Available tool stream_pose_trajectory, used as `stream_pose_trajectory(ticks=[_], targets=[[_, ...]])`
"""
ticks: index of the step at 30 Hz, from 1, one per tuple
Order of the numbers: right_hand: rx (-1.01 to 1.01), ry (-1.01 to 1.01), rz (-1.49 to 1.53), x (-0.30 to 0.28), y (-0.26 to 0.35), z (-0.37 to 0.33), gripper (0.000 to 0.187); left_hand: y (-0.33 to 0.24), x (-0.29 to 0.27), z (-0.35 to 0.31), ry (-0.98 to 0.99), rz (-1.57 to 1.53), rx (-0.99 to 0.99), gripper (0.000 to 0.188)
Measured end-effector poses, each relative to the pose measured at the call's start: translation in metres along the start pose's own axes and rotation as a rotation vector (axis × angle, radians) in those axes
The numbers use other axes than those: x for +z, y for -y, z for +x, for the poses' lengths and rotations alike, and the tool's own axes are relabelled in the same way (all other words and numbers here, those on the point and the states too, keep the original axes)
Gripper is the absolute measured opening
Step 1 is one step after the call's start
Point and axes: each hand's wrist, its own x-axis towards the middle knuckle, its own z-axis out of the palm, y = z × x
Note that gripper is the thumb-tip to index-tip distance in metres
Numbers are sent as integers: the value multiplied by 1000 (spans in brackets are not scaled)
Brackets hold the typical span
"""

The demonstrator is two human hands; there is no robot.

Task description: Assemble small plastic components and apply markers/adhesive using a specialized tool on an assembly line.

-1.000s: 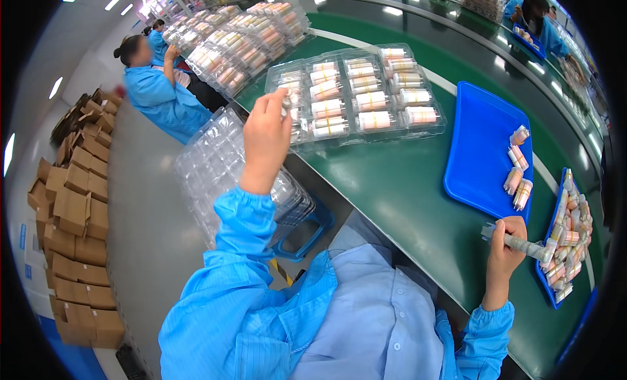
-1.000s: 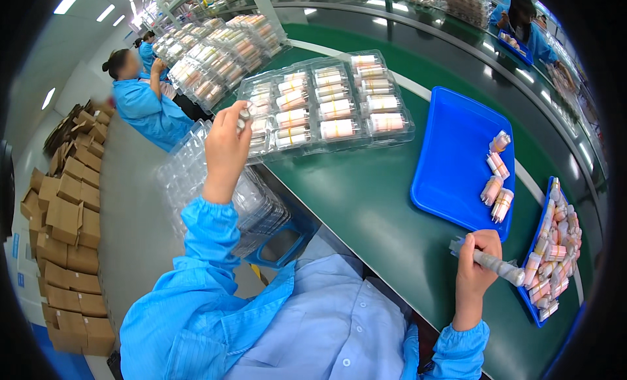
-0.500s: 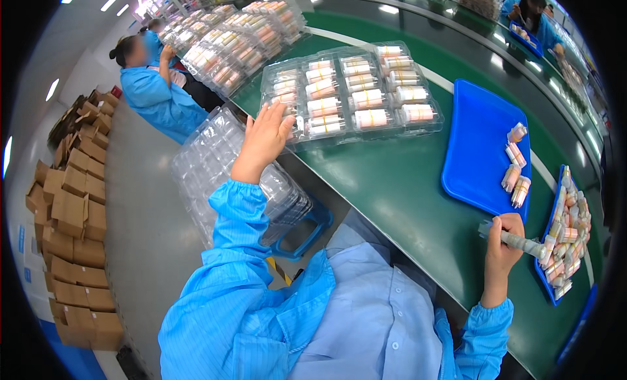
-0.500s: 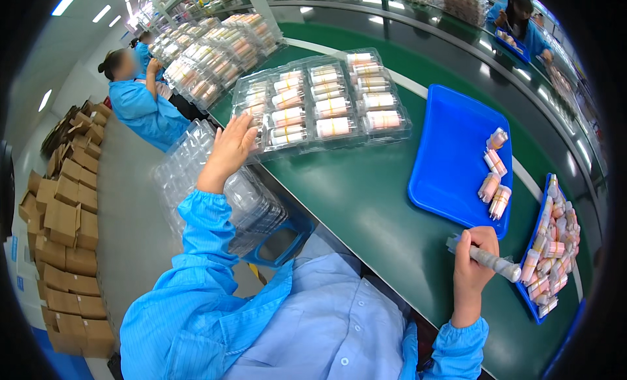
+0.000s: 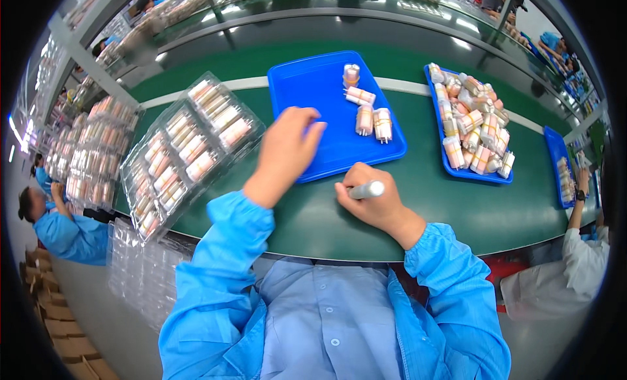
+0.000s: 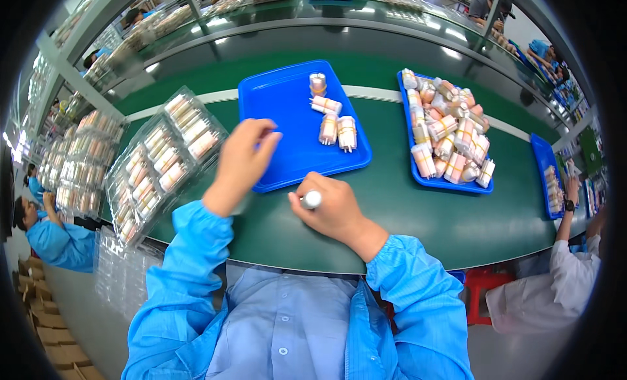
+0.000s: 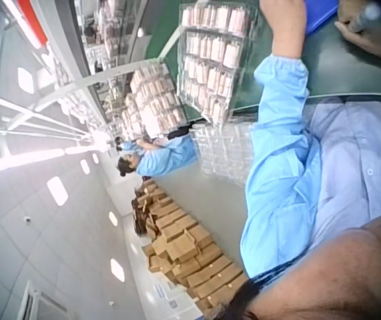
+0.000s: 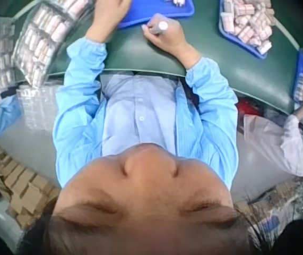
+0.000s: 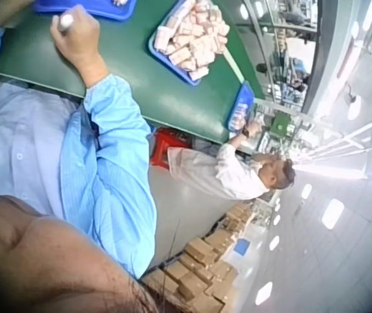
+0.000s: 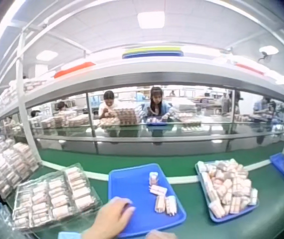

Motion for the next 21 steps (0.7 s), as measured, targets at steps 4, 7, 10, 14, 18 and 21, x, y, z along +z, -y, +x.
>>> stream_pose_trajectory(ticks=[4,7,10,14,18,21], targets=[[-60,6,-55,-5,0,-2,20,-24,80,29,273,117,-154,36],[-128,-35,-67,-9,5,1,20,-23,98,35,334,167,-186,38],[-152,-34,-79,-11,5,1,19,-26,97,38,385,153,-279,38],[-112,-101,-57,-16,4,5,19,-27,66,24,241,39,-261,31],[16,-305,130,-30,-3,14,18,-41,8,-6,128,-22,-114,26],[172,-347,256,-35,0,14,18,-61,-26,-38,195,-93,-117,30]])
